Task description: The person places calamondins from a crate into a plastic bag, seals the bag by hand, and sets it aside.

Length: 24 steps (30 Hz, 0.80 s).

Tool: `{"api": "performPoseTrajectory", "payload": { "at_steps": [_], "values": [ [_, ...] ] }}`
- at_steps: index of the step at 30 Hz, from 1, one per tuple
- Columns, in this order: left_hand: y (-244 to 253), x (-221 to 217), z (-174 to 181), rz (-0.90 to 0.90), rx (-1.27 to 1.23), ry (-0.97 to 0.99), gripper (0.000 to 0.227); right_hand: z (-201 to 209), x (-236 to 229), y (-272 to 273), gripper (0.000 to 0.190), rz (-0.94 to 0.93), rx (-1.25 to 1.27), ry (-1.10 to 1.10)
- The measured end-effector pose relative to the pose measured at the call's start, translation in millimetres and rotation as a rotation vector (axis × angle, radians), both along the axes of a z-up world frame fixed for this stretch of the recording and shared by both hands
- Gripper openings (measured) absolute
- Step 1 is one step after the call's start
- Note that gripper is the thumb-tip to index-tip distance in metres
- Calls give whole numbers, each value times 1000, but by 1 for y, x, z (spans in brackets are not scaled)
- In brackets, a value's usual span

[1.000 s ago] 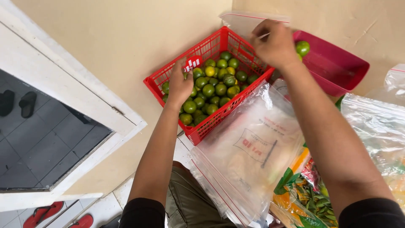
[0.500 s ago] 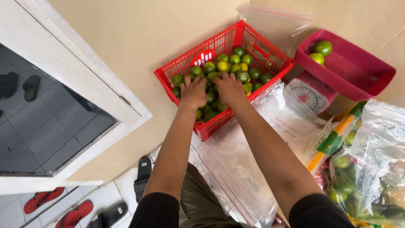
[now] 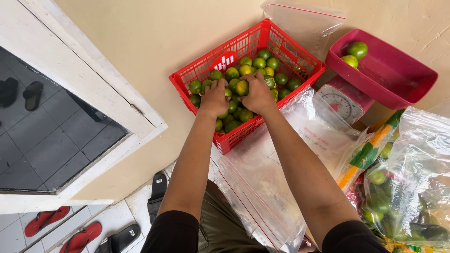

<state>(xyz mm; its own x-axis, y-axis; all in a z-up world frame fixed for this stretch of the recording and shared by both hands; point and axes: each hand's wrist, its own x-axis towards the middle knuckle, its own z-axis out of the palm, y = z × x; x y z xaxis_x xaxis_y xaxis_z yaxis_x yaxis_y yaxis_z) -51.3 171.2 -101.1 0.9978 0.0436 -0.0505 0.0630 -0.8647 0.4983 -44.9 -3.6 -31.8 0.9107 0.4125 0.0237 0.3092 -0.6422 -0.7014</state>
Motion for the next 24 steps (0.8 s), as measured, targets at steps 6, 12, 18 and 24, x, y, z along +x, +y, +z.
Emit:
{"api": "performPoseTrajectory", "payload": {
  "at_steps": [6, 12, 18, 24],
  "values": [
    [2, -4, 0, 50, -82, -2, 45, -7, 1, -4, 48, 15, 276, 20],
    [-4, -17, 26, 39, -647, -222, 36, -15, 9, -5, 45, 2, 433, -63],
    [9, -6, 15, -78, -1083, -353, 36, -22, 22, -7, 33, 33, 545, -29],
    [14, -6, 14, -84, -1301, -355, 35, -38, 34, -7, 41, 51, 571, -57]
  ]
}}
